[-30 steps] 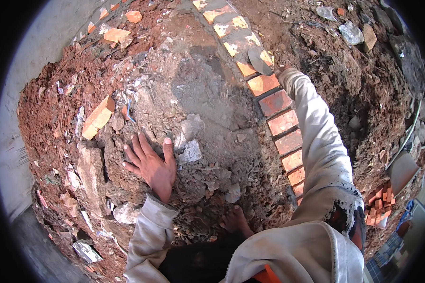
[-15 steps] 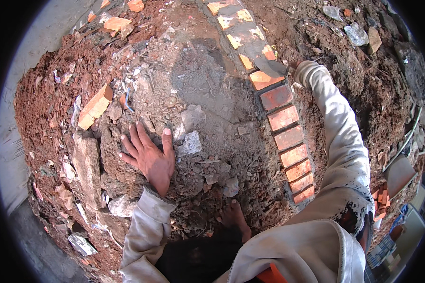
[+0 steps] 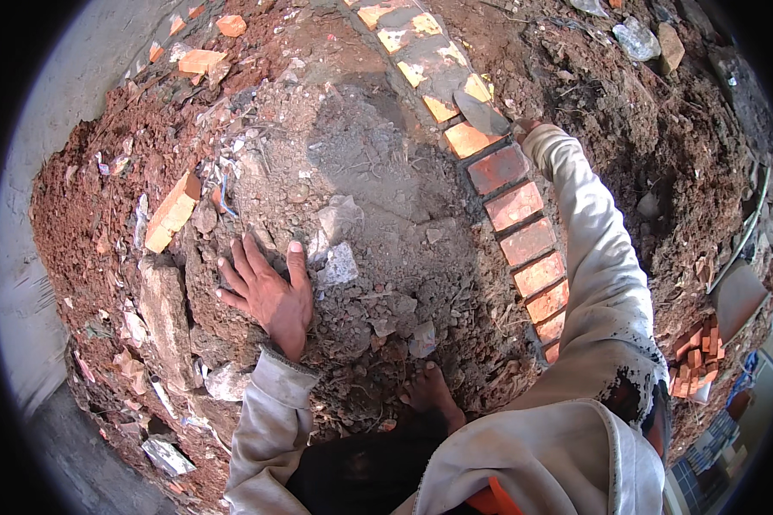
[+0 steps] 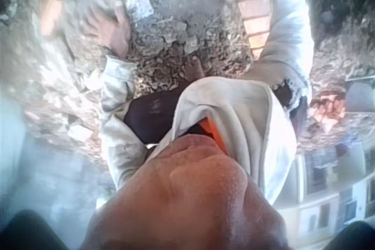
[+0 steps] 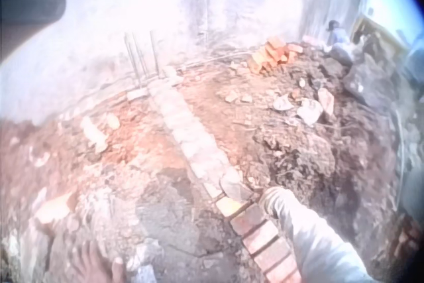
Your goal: The person lays red bricks in a straight line on the ground using a trowel to apply and smooth cement mortar between them. The person repeatedly picks up bricks, places them, and taps them into alignment.
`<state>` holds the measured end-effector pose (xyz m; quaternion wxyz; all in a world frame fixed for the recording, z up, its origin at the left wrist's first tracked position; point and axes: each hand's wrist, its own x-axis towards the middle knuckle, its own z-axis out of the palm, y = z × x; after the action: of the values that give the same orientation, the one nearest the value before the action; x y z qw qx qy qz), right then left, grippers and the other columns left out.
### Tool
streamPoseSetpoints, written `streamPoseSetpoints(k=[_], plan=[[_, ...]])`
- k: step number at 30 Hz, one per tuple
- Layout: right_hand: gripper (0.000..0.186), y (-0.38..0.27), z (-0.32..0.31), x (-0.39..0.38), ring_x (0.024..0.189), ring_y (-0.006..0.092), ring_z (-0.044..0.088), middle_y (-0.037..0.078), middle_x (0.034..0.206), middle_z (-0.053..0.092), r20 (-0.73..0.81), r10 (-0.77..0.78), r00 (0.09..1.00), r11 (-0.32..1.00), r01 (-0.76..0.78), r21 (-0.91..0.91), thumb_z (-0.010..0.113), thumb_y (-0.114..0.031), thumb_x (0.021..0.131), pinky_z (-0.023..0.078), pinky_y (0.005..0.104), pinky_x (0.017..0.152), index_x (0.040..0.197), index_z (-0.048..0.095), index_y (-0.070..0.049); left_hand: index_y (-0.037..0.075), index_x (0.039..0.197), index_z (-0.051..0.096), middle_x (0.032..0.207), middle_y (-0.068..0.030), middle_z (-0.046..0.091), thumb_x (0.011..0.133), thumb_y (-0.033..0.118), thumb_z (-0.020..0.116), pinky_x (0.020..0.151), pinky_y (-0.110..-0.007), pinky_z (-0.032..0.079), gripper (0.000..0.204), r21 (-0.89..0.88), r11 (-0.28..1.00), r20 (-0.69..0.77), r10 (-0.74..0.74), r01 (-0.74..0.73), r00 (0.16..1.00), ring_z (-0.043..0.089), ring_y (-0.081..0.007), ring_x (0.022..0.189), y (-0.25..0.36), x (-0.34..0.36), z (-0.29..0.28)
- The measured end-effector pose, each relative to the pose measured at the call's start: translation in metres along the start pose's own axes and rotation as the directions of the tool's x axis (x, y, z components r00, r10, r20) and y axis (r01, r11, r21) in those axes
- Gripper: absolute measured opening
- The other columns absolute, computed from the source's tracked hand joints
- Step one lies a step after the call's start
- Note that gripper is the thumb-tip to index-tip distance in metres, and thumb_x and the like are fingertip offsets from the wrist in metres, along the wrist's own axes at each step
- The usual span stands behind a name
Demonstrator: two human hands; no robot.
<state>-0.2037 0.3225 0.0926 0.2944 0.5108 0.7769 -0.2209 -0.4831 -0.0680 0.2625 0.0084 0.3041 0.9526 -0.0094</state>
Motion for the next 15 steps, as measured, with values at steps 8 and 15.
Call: streamPoseSetpoints(k=[8, 15], plan=[[0.044, 0.073, 0.066, -0.029, 0.13, 0.027, 0.047, 0.011, 0.145, 0.044, -0.105, -0.024, 0.994, 0.977, 0.001, -0.214, 0.032, -0.035, 0.098, 0.041, 0.0381, 0.106, 0.14, 0.045, -0.032, 0.005, 0.145, 0.038, 0.151, -0.0162, 0.035, 0.093, 0.059, 0.049, 0.114, -0.062, 0.0, 0.075, -0.033, 0.999, -0.001, 0.019, -0.019, 1.0, 0.016, -0.0388, 0.145, 0.009, 0.0, 0.003], [0.042, -0.011, 0.042, -0.072, 0.118, 0.0297, 0.056, 0.008, 0.131, 0.059, 0.036, 0.181, 0.983, 0.984, -0.181, -0.008, 0.05, -0.036, 0.093, 0.045, 0.0372, 0.1, 0.134, 0.053, -0.026, 0.002, 0.145, 0.037, 0.153, -0.0181, 0.032, 0.092, 0.061, 0.048, 0.113, -0.064, 0.001, 0.08, 0.027, 0.999, 0.032, -0.017, 0.017, 0.999, 0.015, -0.0401, 0.145, -0.009, 0.001, -0.001]])
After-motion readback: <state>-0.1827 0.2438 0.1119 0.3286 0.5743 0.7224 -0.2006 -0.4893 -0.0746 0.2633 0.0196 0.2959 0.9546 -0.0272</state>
